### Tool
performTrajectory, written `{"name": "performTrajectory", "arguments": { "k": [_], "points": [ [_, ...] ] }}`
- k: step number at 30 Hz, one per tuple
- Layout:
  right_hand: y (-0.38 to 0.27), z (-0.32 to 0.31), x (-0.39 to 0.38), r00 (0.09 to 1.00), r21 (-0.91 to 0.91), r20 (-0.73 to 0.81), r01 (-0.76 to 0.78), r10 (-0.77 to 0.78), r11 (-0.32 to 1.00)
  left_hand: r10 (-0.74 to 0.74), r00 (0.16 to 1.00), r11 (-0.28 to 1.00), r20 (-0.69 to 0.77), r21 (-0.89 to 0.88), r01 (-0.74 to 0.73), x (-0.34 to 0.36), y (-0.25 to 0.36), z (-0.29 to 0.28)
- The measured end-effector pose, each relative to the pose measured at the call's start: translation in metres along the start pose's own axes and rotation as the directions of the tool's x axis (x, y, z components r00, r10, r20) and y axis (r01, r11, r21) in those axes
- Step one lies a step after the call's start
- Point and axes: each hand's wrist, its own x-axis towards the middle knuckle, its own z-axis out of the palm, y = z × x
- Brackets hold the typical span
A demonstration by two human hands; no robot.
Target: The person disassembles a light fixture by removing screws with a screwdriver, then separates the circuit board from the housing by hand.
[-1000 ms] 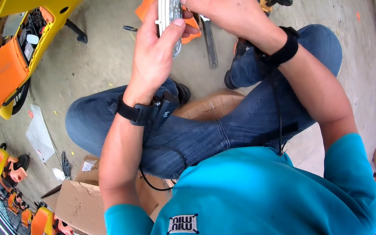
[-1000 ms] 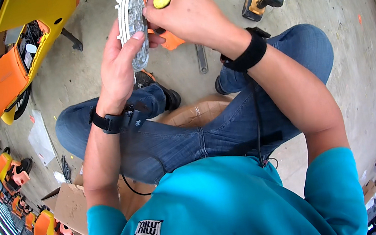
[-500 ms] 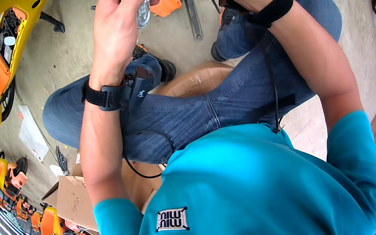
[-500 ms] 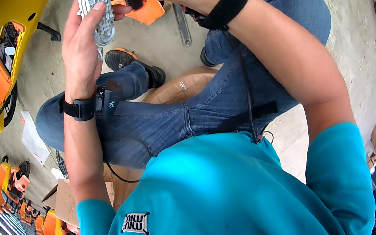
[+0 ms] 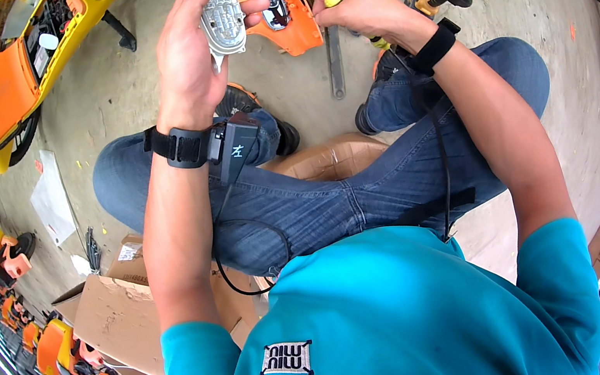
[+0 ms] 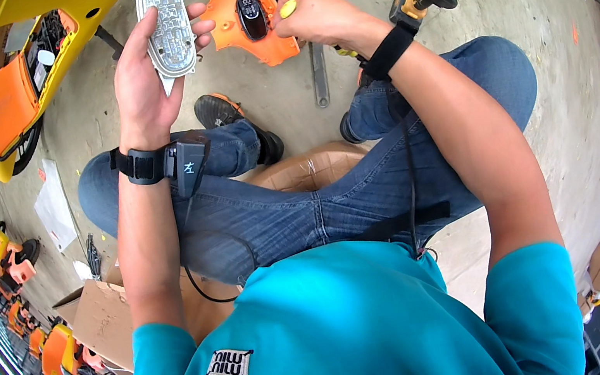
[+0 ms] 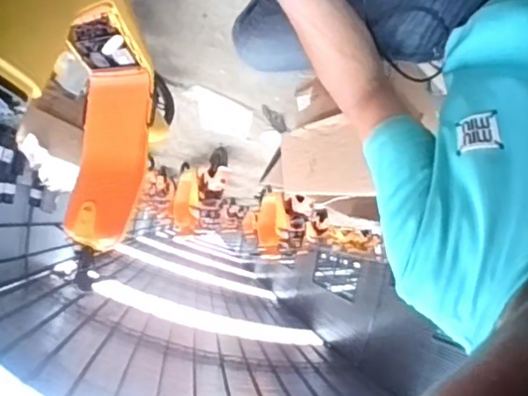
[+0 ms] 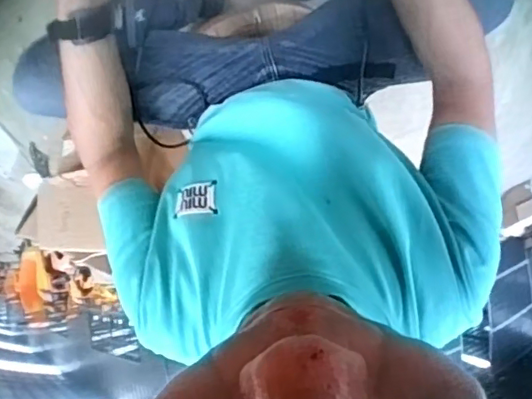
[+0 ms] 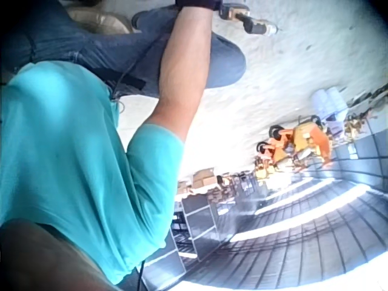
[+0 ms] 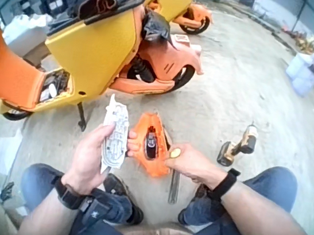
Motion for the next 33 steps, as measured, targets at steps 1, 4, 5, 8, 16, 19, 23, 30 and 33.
{"name": "performTrajectory", "arguments": {
  "k": [1,4,5,8,16,19,23,30,33],
  "points": [
    [0.003,-0.003,0.000,1.000,0.013,0.015,0.017,-0.017,1.000,0.001,1.000,1.000,0.007,-0.015,-0.001,0.001,0.000,0.000],
    [0.006,-0.003,-0.002,0.996,0.081,0.089,0.023,-0.031,0.996,0.005,1.000,0.999,0.021,-0.032,-0.005,0.002,0.002,-0.002],
    [0.005,-0.004,-0.004,0.993,0.108,0.119,0.016,-0.029,0.994,0.007,1.000,0.999,0.026,-0.033,-0.006,0.002,0.002,-0.003],
    [-0.007,-0.003,-0.011,0.976,0.168,0.217,-0.008,-0.029,0.986,0.014,0.999,0.997,0.049,-0.081,-0.010,-0.001,0.006,-0.002],
    [-0.013,-0.003,-0.008,0.962,0.182,0.268,0.010,-0.059,0.983,-0.024,0.992,0.982,0.127,-0.181,0.047,-0.002,0.014,-0.003],
    [-0.014,-0.005,-0.013,0.968,0.139,0.250,-0.021,-0.015,0.990,-0.027,0.987,0.967,0.158,-0.244,0.066,-0.006,0.016,0.003],
    [-0.017,-0.004,-0.012,0.974,0.151,0.226,-0.041,0.006,0.988,-0.031,0.977,0.945,0.210,-0.312,0.097,-0.008,0.021,0.008],
    [0.005,-0.005,-0.003,0.985,0.157,0.164,0.031,-0.058,0.987,0.007,0.950,0.931,0.313,-0.348,0.107,-0.007,0.019,0.005],
    [0.018,-0.016,0.004,0.995,0.161,0.094,0.019,-0.034,0.987,0.020,0.950,0.945,0.312,-0.317,0.084,-0.007,0.017,0.004]
  ]
}}
